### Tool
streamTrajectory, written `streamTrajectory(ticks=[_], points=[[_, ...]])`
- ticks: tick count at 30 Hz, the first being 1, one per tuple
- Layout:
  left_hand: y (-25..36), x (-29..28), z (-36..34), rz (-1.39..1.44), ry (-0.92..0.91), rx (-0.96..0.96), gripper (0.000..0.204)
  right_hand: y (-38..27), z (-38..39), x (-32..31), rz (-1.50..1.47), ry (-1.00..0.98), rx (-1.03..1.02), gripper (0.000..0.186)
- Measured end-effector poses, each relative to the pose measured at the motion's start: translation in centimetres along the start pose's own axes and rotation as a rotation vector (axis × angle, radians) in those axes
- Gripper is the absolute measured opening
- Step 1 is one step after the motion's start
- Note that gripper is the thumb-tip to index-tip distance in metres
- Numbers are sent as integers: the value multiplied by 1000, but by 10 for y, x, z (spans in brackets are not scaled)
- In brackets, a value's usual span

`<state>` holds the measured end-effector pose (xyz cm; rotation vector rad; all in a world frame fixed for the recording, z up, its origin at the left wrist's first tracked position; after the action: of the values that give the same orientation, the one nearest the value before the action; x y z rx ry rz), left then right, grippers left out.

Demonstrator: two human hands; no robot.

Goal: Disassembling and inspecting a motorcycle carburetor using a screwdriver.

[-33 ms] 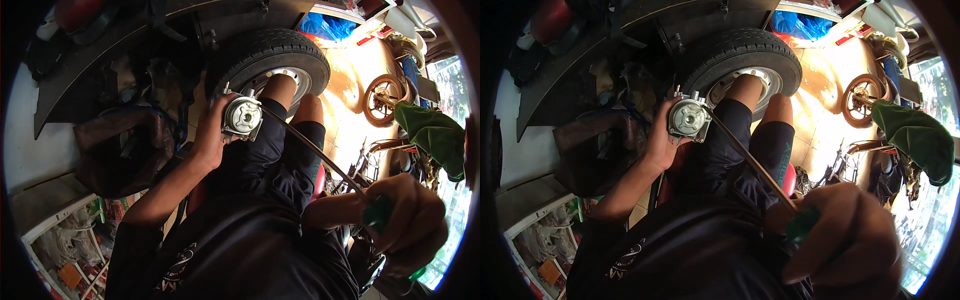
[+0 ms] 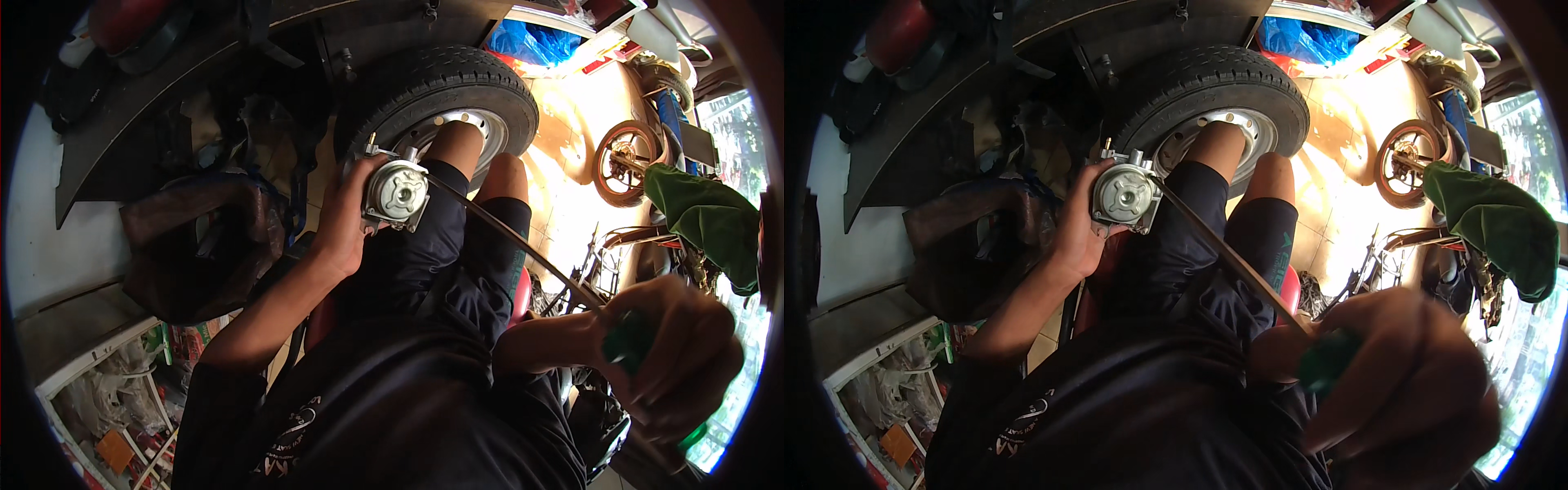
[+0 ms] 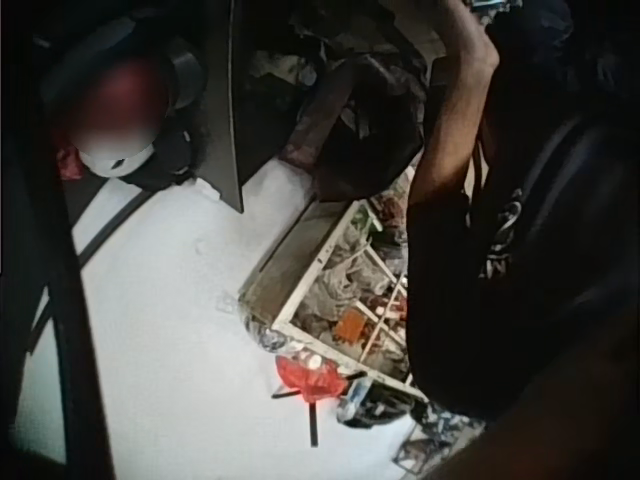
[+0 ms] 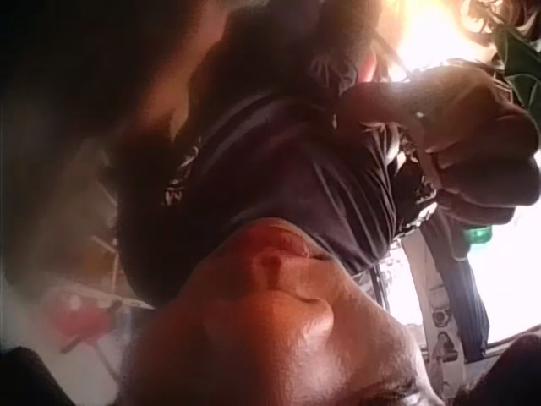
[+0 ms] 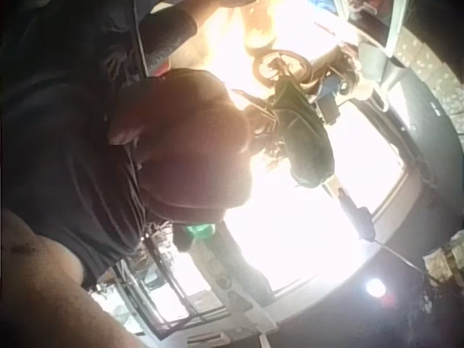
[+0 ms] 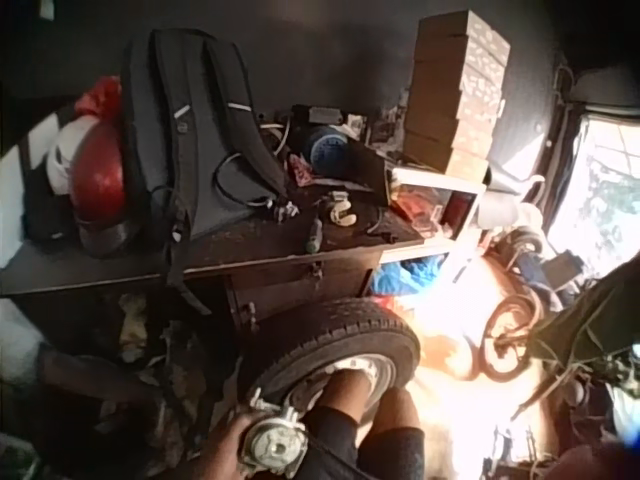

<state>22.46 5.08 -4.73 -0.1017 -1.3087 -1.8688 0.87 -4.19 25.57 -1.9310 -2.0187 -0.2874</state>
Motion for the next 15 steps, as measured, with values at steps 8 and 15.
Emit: streamTrajectory(ticks=[8,15], points=[[9,2,3,165,-42,119,32,-82,-15,-23,749,214,40,16],[53,-9,13,118,70,515,45,-83,12,-1,556,213,128,17]])
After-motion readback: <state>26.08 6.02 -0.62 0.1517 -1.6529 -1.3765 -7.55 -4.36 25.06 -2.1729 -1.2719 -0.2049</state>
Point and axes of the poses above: each hand's wrist, its own z-axis away from the middle knuckle, its own x-axis out of the palm, y = z × x, the point moved 10 cm from there along -z, towards the middle knuckle, and after that the axes turned 8 degrees about -y, right-handed, at the moved point
